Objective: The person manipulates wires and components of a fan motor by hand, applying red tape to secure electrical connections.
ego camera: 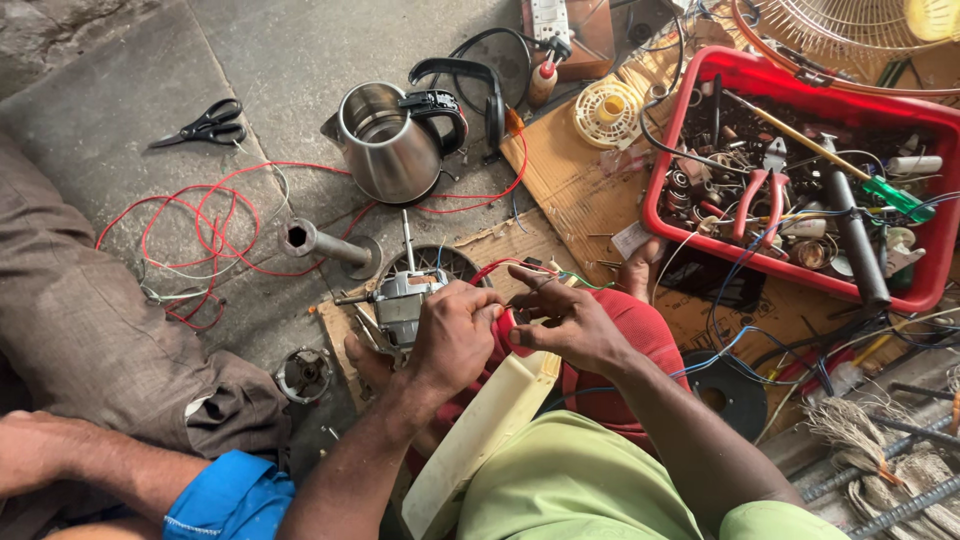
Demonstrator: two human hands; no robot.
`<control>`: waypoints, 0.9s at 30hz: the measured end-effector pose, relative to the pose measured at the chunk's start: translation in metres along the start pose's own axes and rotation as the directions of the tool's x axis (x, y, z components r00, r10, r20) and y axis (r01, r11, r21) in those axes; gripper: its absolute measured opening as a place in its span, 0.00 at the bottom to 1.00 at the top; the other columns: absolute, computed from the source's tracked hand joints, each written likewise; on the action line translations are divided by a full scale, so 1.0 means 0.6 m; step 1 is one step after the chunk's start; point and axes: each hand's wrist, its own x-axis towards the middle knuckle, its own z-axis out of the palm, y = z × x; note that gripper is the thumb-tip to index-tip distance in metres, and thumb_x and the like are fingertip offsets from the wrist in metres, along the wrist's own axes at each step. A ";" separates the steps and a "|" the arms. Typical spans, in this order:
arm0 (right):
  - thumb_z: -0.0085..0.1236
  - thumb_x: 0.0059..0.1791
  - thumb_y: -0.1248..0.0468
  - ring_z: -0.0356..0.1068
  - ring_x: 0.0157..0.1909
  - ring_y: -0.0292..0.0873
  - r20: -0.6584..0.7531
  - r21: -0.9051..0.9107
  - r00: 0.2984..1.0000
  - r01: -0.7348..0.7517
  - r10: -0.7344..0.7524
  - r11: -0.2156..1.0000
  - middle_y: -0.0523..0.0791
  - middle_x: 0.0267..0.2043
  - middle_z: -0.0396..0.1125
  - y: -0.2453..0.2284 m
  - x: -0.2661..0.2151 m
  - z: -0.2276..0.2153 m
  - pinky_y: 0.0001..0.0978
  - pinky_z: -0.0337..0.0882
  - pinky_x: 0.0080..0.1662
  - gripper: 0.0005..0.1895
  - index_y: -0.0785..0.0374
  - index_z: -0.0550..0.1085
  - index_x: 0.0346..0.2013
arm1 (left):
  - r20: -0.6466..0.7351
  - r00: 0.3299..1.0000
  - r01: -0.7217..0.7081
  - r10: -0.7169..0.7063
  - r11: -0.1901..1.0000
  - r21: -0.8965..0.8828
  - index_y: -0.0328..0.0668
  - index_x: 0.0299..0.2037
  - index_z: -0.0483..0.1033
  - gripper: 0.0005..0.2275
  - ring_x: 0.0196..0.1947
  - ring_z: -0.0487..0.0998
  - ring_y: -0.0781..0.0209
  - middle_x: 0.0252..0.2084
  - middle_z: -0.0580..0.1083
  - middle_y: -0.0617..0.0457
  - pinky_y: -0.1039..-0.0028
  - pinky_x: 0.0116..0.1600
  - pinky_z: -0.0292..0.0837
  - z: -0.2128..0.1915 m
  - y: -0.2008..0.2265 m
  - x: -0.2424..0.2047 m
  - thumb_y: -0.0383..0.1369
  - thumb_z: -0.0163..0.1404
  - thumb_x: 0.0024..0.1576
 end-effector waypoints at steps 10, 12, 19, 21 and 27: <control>0.49 0.51 0.52 0.73 0.35 0.38 0.073 0.606 0.978 -0.198 0.195 0.771 0.47 0.41 0.73 0.015 0.003 -0.005 0.31 0.76 0.35 0.32 0.59 0.65 0.68 | 0.042 0.995 -0.084 0.090 0.988 -0.132 0.38 0.42 0.84 0.11 0.37 0.82 0.53 0.36 0.79 0.46 0.68 0.43 0.77 -0.016 0.012 -0.013 0.20 0.50 0.54; 0.45 0.51 0.43 0.73 0.24 0.38 0.264 0.697 0.940 -0.341 0.216 0.631 0.48 0.30 0.76 0.029 0.012 -0.022 0.22 0.70 0.23 0.31 0.57 0.71 0.62 | 0.046 0.992 -0.114 0.121 0.985 -0.127 0.36 0.39 0.83 0.07 0.35 0.82 0.52 0.34 0.79 0.45 0.67 0.42 0.76 -0.024 0.020 -0.015 0.24 0.55 0.52; 0.53 0.61 0.47 0.69 0.31 0.39 -0.110 0.329 0.988 -0.065 0.107 0.942 0.50 0.33 0.72 0.062 0.020 -0.031 0.28 0.69 0.34 0.30 0.78 0.66 0.50 | 0.080 0.960 0.268 -0.268 0.963 0.012 0.31 0.26 0.79 0.15 0.20 0.79 0.47 0.20 0.73 0.38 0.59 0.32 0.72 -0.009 0.022 0.003 0.38 0.53 0.59; 0.65 0.48 0.62 0.72 0.47 0.31 -0.122 0.063 0.990 0.085 -0.077 0.994 0.44 0.49 0.72 0.040 0.011 -0.013 0.24 0.73 0.51 0.30 0.69 0.69 0.63 | 0.055 0.965 0.255 -0.255 0.967 0.010 0.32 0.26 0.79 0.16 0.21 0.80 0.48 0.20 0.74 0.38 0.60 0.31 0.73 -0.002 0.016 0.008 0.38 0.52 0.59; 0.70 0.42 0.74 0.74 0.41 0.39 -0.057 0.257 0.998 0.032 -0.018 0.966 0.51 0.49 0.71 0.002 -0.001 0.017 0.36 0.78 0.44 0.38 0.72 0.67 0.66 | 0.027 0.973 0.229 -0.230 0.973 0.041 0.33 0.25 0.80 0.15 0.21 0.82 0.52 0.21 0.76 0.38 0.61 0.31 0.75 -0.004 0.020 0.018 0.38 0.52 0.58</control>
